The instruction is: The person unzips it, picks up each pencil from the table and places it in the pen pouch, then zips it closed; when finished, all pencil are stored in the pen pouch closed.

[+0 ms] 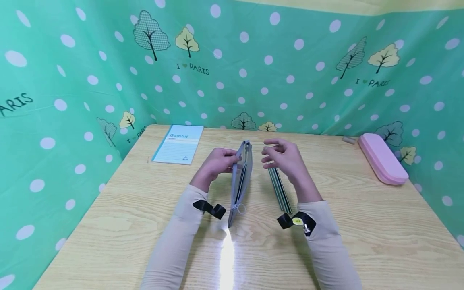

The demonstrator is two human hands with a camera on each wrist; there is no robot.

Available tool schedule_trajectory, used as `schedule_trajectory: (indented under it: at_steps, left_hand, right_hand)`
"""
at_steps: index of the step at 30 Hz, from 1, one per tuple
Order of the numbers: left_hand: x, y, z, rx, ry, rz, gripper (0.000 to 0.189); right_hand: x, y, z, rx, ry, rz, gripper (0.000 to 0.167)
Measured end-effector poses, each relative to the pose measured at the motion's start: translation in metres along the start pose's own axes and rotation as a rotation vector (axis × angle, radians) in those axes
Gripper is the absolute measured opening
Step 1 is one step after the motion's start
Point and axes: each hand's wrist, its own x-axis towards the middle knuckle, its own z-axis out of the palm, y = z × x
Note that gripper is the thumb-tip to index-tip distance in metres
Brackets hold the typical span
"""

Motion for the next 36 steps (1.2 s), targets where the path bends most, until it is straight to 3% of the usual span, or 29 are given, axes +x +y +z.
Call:
schedule_trajectory:
  at_steps: [6,10,20,28,36]
  left_hand:
    - [0.001,0.000,0.000,-0.025,-0.007,-0.005,0.034]
    - [0.001,0.000,0.002,-0.025,-0.014,0.001,0.034]
    - [0.002,-0.001,0.000,-0.030,-0.008,-0.004,0.033]
    - [0.003,-0.001,0.000,-0.029,-0.011,0.000,0.033]
    - [0.002,-0.001,0.000,-0.017,-0.012,0.003,0.033]
  right_hand:
    - [0.003,0.024,-0.024,-0.070,-0.079,0.118,0.044]
    - [0.007,0.041,-0.037,-0.099,-0.087,0.196,0.045]
    - [0.030,0.069,-0.061,-0.194,-0.202,0.305,0.053]
    - [0.042,0.079,-0.068,-0.171,-0.289,0.371,0.054]
    - [0.046,0.083,-0.063,-0.189,-0.280,0.411,0.053]
